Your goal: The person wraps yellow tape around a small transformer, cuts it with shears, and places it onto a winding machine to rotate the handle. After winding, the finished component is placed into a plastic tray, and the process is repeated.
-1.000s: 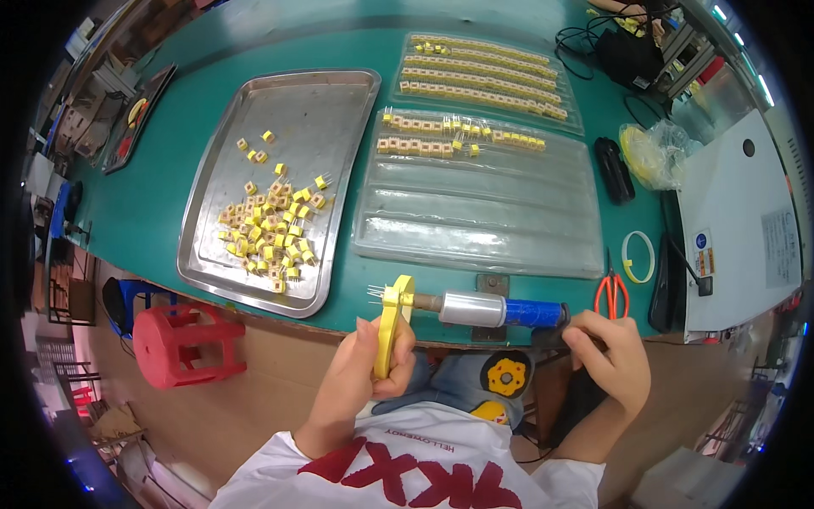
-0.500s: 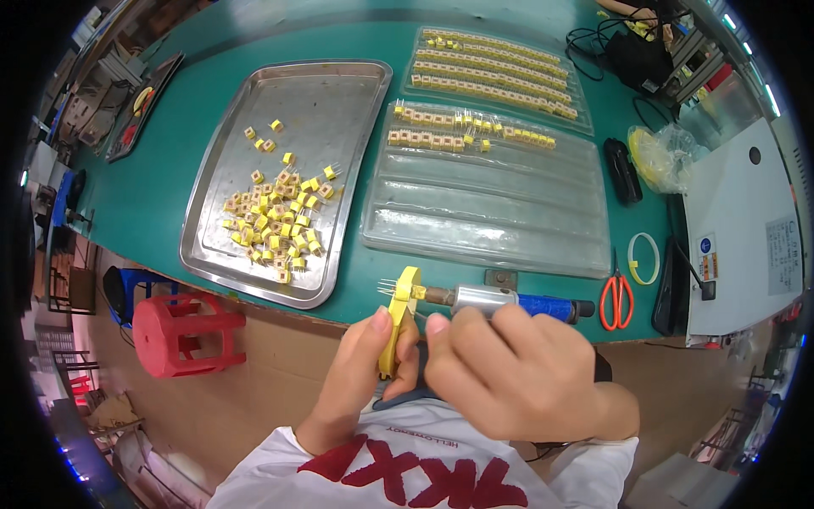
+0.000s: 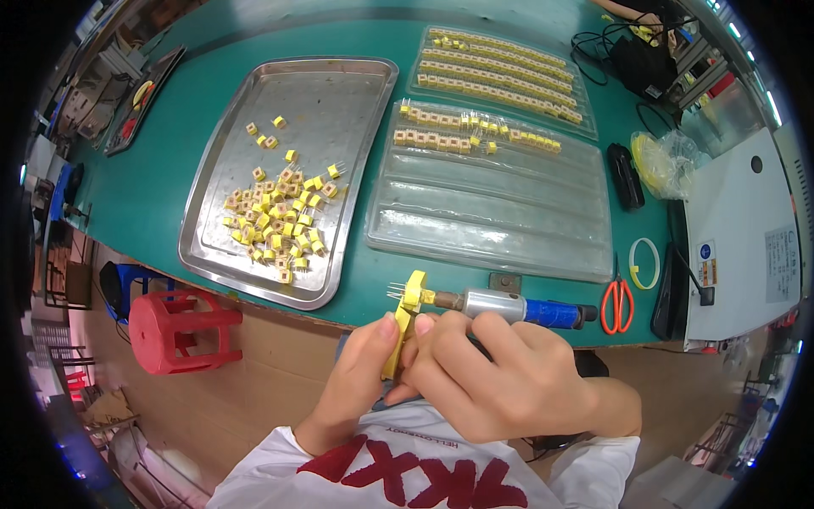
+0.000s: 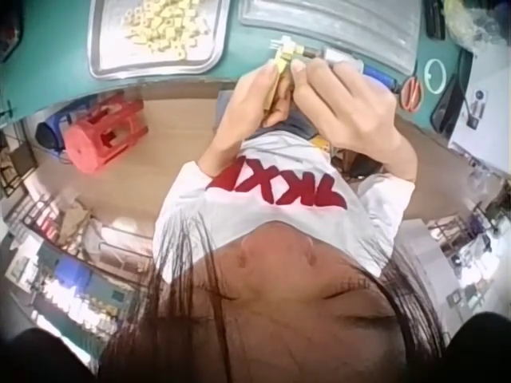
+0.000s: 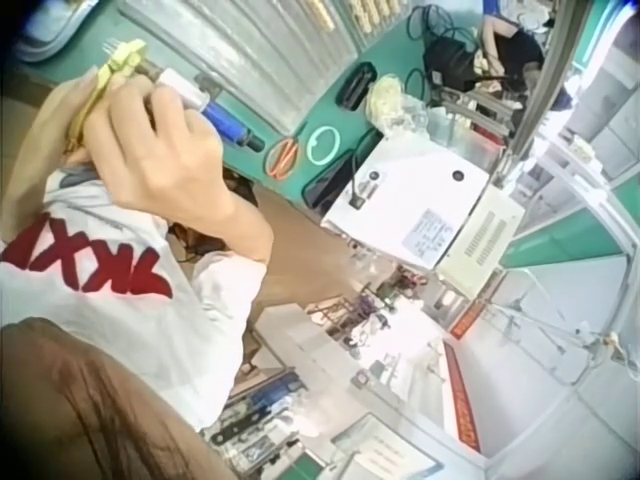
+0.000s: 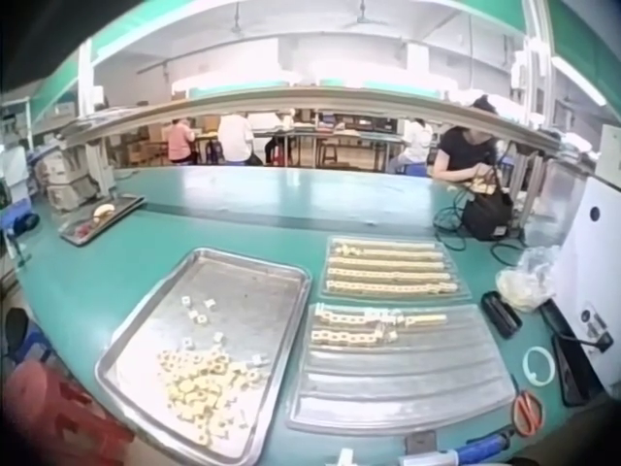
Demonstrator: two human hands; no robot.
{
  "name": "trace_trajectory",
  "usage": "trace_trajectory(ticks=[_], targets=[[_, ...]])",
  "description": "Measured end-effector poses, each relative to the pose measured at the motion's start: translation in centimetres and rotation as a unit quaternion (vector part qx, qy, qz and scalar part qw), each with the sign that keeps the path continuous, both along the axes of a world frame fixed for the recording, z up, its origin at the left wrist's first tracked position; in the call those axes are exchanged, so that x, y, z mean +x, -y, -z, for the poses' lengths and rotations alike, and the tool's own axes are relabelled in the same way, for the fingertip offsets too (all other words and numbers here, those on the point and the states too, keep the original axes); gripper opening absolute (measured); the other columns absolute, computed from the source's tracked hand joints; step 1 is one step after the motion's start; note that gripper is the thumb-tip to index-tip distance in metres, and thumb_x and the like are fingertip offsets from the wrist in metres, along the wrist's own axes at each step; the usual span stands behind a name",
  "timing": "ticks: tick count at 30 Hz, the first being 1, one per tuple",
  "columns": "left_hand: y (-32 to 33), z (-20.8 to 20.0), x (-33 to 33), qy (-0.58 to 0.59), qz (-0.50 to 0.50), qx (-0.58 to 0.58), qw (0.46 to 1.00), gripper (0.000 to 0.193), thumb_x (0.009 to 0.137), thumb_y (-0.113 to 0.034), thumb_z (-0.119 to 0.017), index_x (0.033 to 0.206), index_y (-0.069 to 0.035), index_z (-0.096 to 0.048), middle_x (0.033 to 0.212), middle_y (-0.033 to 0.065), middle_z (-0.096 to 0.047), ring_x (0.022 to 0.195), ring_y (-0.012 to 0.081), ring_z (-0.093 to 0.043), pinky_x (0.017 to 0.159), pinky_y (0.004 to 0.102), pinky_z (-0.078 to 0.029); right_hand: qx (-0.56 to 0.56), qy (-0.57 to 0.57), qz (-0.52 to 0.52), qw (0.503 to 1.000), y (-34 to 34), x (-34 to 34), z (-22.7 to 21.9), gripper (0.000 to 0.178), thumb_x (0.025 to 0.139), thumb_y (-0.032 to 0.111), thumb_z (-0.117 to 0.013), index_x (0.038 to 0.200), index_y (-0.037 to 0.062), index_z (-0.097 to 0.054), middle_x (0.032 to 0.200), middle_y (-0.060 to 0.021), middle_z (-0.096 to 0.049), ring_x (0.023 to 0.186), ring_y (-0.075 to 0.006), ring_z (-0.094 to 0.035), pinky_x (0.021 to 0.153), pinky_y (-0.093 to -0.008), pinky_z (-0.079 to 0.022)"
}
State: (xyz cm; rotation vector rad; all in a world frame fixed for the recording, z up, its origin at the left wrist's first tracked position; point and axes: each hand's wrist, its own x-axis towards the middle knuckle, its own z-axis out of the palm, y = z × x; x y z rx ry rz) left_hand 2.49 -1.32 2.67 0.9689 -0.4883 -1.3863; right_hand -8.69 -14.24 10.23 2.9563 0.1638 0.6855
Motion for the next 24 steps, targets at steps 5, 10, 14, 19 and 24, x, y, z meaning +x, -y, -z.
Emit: trace_trajectory(ticks=[5,10,14,19,24], targets=[[-0.7,0.6,1.2,0.029,-0.095,-0.054,0.994,0.036,0.097,-0.038,-0.039,0.084,-0.004,-0.045,0.053,-0.0024,-0.038,0.045,0.0048,-0.030,0.043,0.0210,-0.022,0.074,-0.003,-0.033,0.997,0.7,-1.4,-0.3,0.029,0.060,0.009,-0.073,0.088,0.0029,-0.066,0.072,-0.0046,-0.058,0.048,-0.0122,-0.045,0.040,-0.0225,-0.033],[1.0,-0.9,2.4,0.241,-0.248,-0.071,0.936,0.035,0.081,-0.020,-0.072,0.103,0.000,-0.054,0.052,-0.0065,-0.037,0.046,0.0009,-0.030,0.043,0.0196,-0.023,0.170,-0.013,0.062,0.983,1.1,-3.3,-1.2,0.034,0.065,0.015,-0.077,0.096,0.0025,-0.066,0.070,-0.0052,-0.060,0.054,-0.0183,-0.057,0.045,-0.0265,-0.041],[3.4,-0.6,2.8,0.403,-0.169,-0.083,0.896,0.038,0.067,-0.013,-0.083,0.096,0.003,-0.062,0.051,-0.0078,-0.044,0.044,-0.0023,-0.034,0.042,0.0150,-0.023,0.201,0.044,0.083,0.975,2.8,-3.6,-1.3,0.039,0.073,0.009,-0.071,0.109,-0.0052,-0.061,0.076,-0.0082,-0.061,0.054,-0.0204,-0.054,0.047,-0.0288,-0.045],[3.3,0.8,3.4,0.532,-0.240,-0.130,0.801,0.029,0.070,-0.021,-0.080,0.085,-0.001,-0.066,0.064,0.0016,-0.061,0.049,0.0034,-0.046,0.046,0.0192,-0.033,0.314,0.130,0.228,0.912,6.6,-2.6,-0.4,0.032,0.083,-0.001,-0.056,0.115,0.0000,-0.057,0.076,-0.0118,-0.058,0.063,-0.0215,-0.055,0.056,-0.0280,-0.043],[-2.0,0.8,10.3,0.515,-0.495,0.045,0.699,0.055,0.081,-0.055,-0.061,0.085,0.000,-0.063,0.065,-0.0019,-0.056,0.056,0.0040,-0.045,0.050,0.0201,-0.031,0.392,0.109,0.260,0.876,13.2,-1.1,1.8,0.027,0.086,0.002,-0.052,0.113,0.0044,-0.056,0.075,-0.0054,-0.052,0.060,-0.0104,-0.045,0.059,-0.0223,-0.039]])
